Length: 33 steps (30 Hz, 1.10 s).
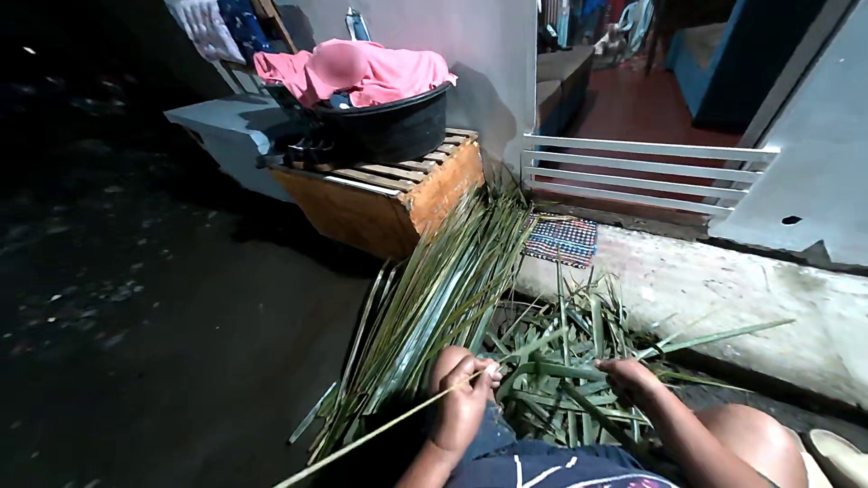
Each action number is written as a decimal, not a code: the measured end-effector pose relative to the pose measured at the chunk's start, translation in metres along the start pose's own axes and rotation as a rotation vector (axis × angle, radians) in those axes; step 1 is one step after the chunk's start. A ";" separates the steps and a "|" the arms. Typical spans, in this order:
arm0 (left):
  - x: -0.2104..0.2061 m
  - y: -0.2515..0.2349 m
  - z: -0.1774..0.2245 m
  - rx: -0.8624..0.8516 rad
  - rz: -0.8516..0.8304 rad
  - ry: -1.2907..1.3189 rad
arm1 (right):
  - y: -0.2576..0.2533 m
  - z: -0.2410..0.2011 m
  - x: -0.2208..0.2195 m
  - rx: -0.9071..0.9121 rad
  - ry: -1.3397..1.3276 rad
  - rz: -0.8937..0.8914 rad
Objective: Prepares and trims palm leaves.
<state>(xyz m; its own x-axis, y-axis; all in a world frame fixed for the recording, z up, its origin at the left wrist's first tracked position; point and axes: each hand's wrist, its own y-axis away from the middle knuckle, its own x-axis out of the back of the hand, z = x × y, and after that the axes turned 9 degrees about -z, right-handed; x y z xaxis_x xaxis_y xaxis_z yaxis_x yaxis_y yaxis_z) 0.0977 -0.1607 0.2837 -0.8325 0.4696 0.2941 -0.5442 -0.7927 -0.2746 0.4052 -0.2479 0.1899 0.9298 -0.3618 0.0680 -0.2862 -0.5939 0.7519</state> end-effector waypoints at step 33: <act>-0.008 0.014 0.019 0.176 -0.048 0.297 | 0.022 -0.031 -0.033 0.333 -0.195 -0.118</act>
<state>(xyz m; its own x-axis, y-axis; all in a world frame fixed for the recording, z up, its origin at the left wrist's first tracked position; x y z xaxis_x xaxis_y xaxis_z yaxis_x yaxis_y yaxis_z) 0.0985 -0.1828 0.2951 -0.8142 0.5804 0.0167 -0.5790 -0.8095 -0.0975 0.3749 -0.2269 0.2243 0.9087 -0.3873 -0.1560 -0.2688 -0.8286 0.4911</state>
